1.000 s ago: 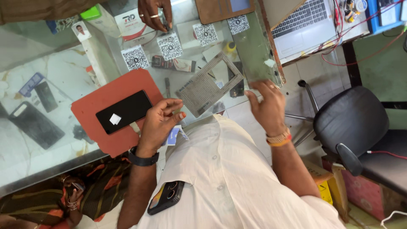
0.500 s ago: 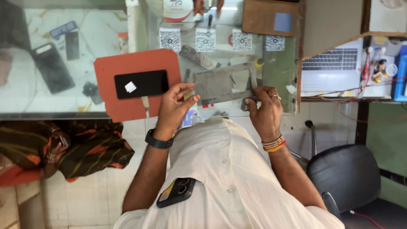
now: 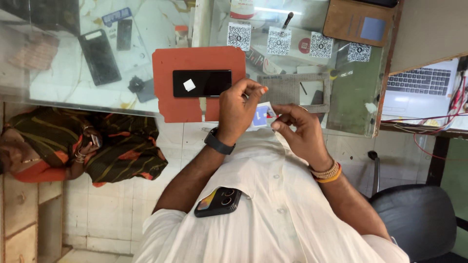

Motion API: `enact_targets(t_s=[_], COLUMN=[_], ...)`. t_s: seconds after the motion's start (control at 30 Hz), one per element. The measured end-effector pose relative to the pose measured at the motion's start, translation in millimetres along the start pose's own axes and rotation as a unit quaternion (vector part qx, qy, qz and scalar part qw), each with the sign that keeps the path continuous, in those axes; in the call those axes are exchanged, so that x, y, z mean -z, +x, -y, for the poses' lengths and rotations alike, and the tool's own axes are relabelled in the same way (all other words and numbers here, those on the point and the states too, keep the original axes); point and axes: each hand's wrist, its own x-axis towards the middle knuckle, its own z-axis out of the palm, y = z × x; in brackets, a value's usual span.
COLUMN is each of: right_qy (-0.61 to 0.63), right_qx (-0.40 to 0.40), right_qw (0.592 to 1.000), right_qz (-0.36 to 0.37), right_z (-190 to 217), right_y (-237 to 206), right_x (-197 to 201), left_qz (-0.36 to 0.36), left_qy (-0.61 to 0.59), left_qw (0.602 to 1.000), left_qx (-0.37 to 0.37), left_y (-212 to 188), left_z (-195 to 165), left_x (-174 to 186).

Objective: The person holds a smartphone on a red mat at a glass counter, peels the backing from a small adhesive sheet, and aligns and presses it onto the phone's screen. They then press and smooth the phone's surface with their fingers and reposition the phone on the counter.

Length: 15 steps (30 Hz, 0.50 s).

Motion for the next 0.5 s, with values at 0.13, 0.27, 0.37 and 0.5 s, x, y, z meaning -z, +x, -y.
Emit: enact_targets(t_s=[0.13, 0.27, 0.37, 0.5], right_qy=[0.117, 0.182, 0.324, 0.346], right_qx=[-0.089, -0.099, -0.088, -0.078], right_qw=[0.988, 0.974, 0.934, 0.921], right_qz=[-0.038, -0.093, -0.123, -0.161], right_z=[1, 1, 6, 13], right_y=[14, 17, 17, 24], right_x=[-27, -42, -48, -63], left_qz=[0.072, 0.174, 0.24, 0.262], left_qy=[-0.013, -0.173, -0.261, -0.314], left_qw=[0.997, 0.967, 0.931, 0.896], left_qx=[-0.006, 0.076, 0.087, 0.172], left_y=[4, 7, 4, 9], left_z=[9, 25, 29, 31], left_x=[20, 43, 65, 84])
